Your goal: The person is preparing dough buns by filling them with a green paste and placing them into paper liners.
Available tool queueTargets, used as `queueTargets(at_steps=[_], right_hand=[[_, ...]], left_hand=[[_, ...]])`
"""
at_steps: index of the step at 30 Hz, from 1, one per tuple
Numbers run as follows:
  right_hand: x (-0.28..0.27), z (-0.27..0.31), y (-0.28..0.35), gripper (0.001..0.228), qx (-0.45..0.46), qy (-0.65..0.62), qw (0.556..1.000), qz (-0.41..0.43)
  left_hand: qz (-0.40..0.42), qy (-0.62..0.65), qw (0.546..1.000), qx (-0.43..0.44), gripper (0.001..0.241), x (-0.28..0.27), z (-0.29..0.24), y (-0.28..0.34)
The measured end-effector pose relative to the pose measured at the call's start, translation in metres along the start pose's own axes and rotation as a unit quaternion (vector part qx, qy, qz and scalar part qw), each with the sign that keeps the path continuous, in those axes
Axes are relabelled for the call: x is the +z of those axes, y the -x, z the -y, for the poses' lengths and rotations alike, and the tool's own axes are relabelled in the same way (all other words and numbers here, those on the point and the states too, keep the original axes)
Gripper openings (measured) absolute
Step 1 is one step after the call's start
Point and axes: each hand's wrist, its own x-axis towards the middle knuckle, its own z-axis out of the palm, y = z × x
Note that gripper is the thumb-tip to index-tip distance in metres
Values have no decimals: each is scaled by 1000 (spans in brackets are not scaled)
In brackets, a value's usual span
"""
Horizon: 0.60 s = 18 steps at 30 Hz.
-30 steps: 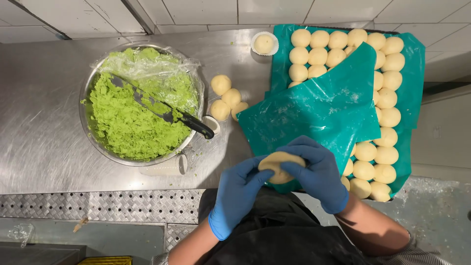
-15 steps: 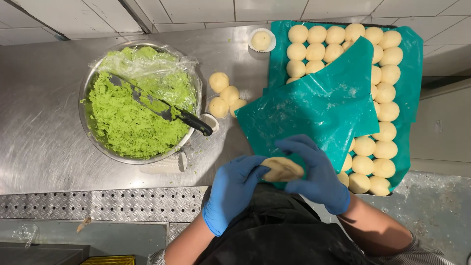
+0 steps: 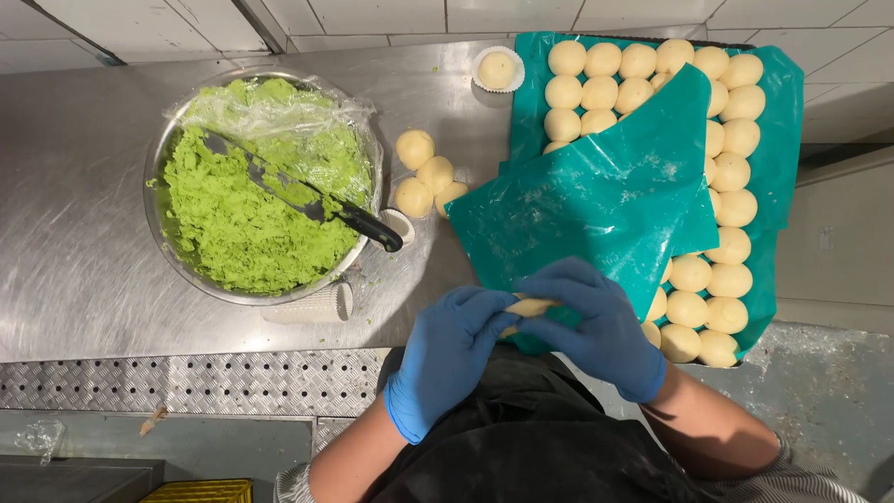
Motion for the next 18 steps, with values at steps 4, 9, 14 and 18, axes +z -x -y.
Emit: queueTargets(at_steps=[4, 9, 14, 18], right_hand=[[-1, -32, 19, 25, 60, -14, 998, -4], [-1, 7, -4, 43, 39, -47, 998, 10], [4, -21, 17, 29, 28, 2, 1000, 13], [5, -25, 17, 21, 112, -90, 990, 9]], left_hand=[[-11, 129, 989, -69, 26, -9, -12, -6], [-4, 27, 999, -38, 21, 3, 8, 9], [-20, 189, 975, -115, 30, -3, -10, 2], [-27, 111, 993, -1, 25, -1, 5, 13]])
